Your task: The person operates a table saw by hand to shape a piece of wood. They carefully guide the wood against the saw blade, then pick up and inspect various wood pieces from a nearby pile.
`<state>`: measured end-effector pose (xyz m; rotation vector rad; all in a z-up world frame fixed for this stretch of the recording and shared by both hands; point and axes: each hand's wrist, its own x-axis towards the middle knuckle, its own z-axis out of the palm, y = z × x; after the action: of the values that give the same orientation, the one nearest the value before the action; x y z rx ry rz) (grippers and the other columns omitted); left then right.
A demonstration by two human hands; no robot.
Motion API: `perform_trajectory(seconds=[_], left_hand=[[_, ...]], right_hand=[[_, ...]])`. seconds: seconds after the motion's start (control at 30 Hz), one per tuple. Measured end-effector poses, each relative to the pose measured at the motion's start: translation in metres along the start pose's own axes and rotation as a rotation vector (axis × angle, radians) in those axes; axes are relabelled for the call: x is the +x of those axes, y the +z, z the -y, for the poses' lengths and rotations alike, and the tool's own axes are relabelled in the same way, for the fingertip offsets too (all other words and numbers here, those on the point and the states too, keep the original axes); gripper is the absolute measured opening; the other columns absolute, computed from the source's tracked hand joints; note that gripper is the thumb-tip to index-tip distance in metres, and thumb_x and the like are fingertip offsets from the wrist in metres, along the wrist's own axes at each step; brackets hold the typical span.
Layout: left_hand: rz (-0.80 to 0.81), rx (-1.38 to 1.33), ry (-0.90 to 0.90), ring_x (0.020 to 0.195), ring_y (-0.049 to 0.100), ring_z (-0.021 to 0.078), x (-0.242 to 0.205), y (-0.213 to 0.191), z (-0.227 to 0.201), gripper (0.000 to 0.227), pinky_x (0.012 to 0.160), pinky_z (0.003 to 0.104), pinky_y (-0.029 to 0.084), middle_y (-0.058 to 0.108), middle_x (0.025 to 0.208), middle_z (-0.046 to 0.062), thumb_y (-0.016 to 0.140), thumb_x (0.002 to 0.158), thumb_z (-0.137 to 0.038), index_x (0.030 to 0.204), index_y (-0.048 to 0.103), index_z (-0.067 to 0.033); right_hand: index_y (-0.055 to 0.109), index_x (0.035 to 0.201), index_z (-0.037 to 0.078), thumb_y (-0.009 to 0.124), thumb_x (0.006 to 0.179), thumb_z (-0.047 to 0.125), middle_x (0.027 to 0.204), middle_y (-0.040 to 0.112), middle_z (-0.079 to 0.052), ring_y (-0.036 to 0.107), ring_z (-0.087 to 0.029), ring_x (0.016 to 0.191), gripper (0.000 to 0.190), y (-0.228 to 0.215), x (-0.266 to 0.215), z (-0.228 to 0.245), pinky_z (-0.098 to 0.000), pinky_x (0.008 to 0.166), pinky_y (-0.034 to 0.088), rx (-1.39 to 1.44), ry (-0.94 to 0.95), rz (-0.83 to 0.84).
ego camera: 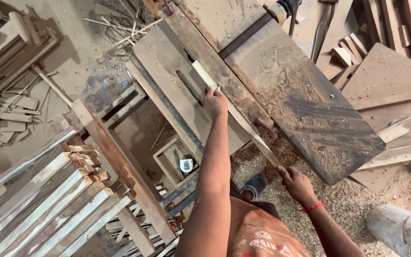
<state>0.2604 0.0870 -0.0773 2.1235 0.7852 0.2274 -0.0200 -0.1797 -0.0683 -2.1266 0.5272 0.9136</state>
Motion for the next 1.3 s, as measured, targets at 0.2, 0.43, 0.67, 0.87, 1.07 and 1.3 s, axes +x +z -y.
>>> perform_trajectory(seconds=[0.2, 0.43, 0.67, 0.87, 1.07, 1.3], left_hand=[[-0.010, 0.040, 0.068, 0.104, 0.067, 0.0377, 0.016, -0.003, -0.001, 0.040, 0.083, 0.041, 0.061, 0.055, 0.128, 0.023, 0.064, 0.099, -0.023, 0.132, 0.063, -0.0008], [0.051, 0.053, -0.001, 0.104, 0.068, 0.0356, 0.034, -0.008, -0.004, 0.039, 0.081, 0.041, 0.062, 0.056, 0.128, 0.020, 0.062, 0.099, -0.022, 0.132, 0.064, -0.0019], [0.034, 0.024, 0.022, 0.104, 0.069, 0.0347, 0.051, -0.008, -0.005, 0.038, 0.082, 0.040, 0.062, 0.057, 0.128, 0.019, 0.064, 0.097, -0.020, 0.131, 0.065, -0.0013], [0.030, 0.039, 0.030, 0.102, 0.070, 0.0339, 0.067, -0.010, -0.012, 0.034, 0.079, 0.038, 0.064, 0.057, 0.126, 0.019, 0.063, 0.097, -0.015, 0.128, 0.066, -0.0016], [0.091, 0.052, -0.038, 0.102, 0.071, 0.0298, 0.079, -0.021, -0.026, 0.035, 0.077, 0.032, 0.066, 0.053, 0.131, 0.017, 0.060, 0.098, -0.015, 0.131, 0.063, -0.0022], [0.064, 0.040, 0.026, 0.101, 0.071, 0.0300, 0.106, -0.020, -0.025, 0.035, 0.077, 0.031, 0.067, 0.054, 0.130, 0.017, 0.060, 0.097, -0.012, 0.130, 0.064, -0.0018]], right_hand=[[0.070, 0.103, 0.010, 0.036, 0.098, 0.069, 0.085, 0.077, -0.010, 0.070, -0.018, 0.069, 0.068, -0.003, 0.002, 0.022, -0.0363, 0.063, 0.054, -0.030, -0.012, -0.001], [0.071, 0.113, 0.016, 0.037, 0.095, 0.069, 0.086, 0.077, -0.010, 0.072, -0.018, 0.073, 0.065, -0.001, 0.007, 0.043, -0.0369, 0.065, 0.055, -0.002, -0.010, -0.025], [0.070, 0.109, 0.013, 0.036, 0.098, 0.069, 0.088, 0.077, -0.009, 0.072, -0.016, 0.074, 0.066, 0.011, 0.027, 0.042, -0.0349, 0.065, 0.058, -0.022, 0.004, -0.020], [0.071, 0.103, 0.010, 0.038, 0.099, 0.069, 0.086, 0.077, -0.009, 0.071, -0.017, 0.071, 0.068, 0.008, 0.030, 0.060, -0.0346, 0.064, 0.056, -0.022, 0.001, -0.043], [0.071, 0.102, 0.011, 0.040, 0.099, 0.067, 0.085, 0.076, -0.009, 0.070, -0.016, 0.070, 0.065, 0.009, 0.033, 0.081, -0.0338, 0.063, 0.054, -0.019, -0.006, -0.065], [0.065, 0.112, 0.010, 0.054, 0.094, 0.066, 0.096, 0.072, -0.007, 0.067, -0.019, 0.081, 0.060, 0.017, 0.038, 0.102, -0.0358, 0.070, 0.052, -0.123, -0.048, -0.288]])
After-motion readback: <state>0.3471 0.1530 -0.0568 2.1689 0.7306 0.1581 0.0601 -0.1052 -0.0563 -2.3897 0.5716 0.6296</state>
